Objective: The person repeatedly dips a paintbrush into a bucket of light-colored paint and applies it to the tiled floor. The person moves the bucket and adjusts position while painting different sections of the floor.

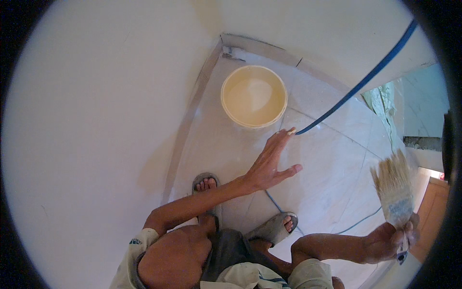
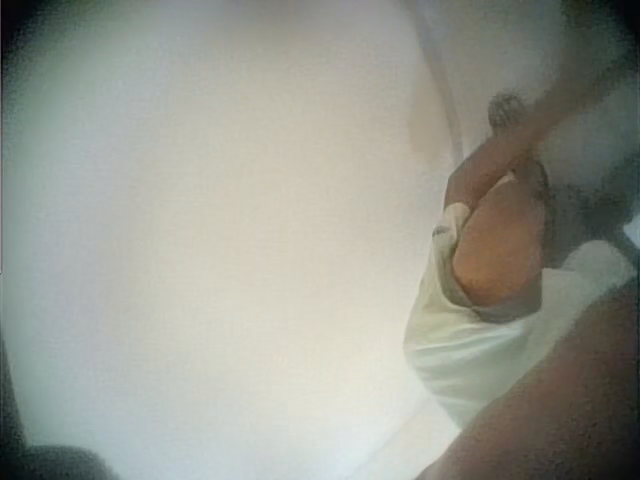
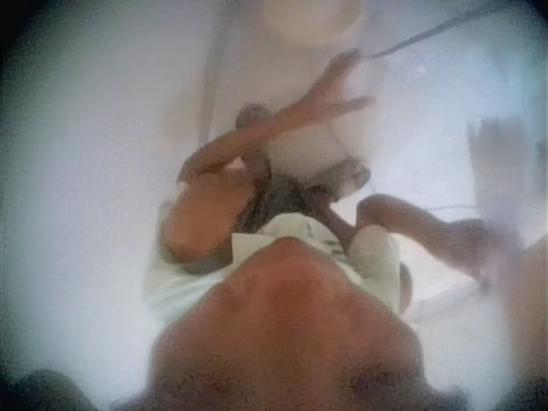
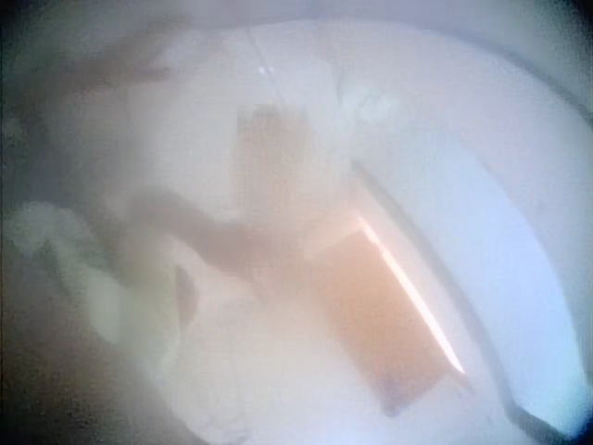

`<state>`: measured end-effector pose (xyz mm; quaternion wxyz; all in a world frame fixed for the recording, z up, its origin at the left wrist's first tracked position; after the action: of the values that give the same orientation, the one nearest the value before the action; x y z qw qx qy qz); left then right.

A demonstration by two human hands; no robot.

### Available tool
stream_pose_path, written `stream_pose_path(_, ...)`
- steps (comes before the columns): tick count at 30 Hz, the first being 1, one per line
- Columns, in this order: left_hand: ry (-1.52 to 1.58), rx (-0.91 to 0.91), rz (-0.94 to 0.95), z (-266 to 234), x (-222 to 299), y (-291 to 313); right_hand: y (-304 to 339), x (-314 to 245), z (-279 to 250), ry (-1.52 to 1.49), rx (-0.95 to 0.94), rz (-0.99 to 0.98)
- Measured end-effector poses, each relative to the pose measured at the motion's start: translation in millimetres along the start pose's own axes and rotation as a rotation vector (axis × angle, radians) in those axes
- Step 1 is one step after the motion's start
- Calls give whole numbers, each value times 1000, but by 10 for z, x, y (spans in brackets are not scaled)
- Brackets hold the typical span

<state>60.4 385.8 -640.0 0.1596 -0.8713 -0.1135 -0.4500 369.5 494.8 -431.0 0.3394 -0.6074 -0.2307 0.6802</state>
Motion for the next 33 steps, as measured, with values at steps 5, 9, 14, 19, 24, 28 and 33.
stream_pose_path(5,90,32,-56,159,-99,-199,84,189,1050,42,-802,101)
stream_pose_path(9,108,19,-119,123,-343,6,715,266,2687,8,-955,529)
stream_pose_path(14,421,-1,-341,62,-695,299,1168,925,3407,-210,-1225,654)
stream_pose_path(19,788,269,-585,-262,-1076,581,1523,1337,3749,-117,-1471,506)
stream_pose_path(24,845,476,-654,-933,-1170,430,1542,1352,3810,8,-1500,551)
stream_pose_path(28,671,427,-657,-1281,-1310,320,1694,1433,3895,47,-1514,590)
stream_pose_path(33,524,397,-579,-1437,-1291,37,1693,1514,3866,159,-1565,529)
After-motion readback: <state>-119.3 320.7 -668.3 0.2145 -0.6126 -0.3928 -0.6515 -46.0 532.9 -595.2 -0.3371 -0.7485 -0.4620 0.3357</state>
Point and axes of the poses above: each hand's wrist, its own y-axis away from the middle knuckle, its own z-axis out of the palm, x = y × z, the point moved 5 cm from there along -y, towards the middle knuckle, and after that the axes turned 12 degrees about -y, right-handed, at the moved point
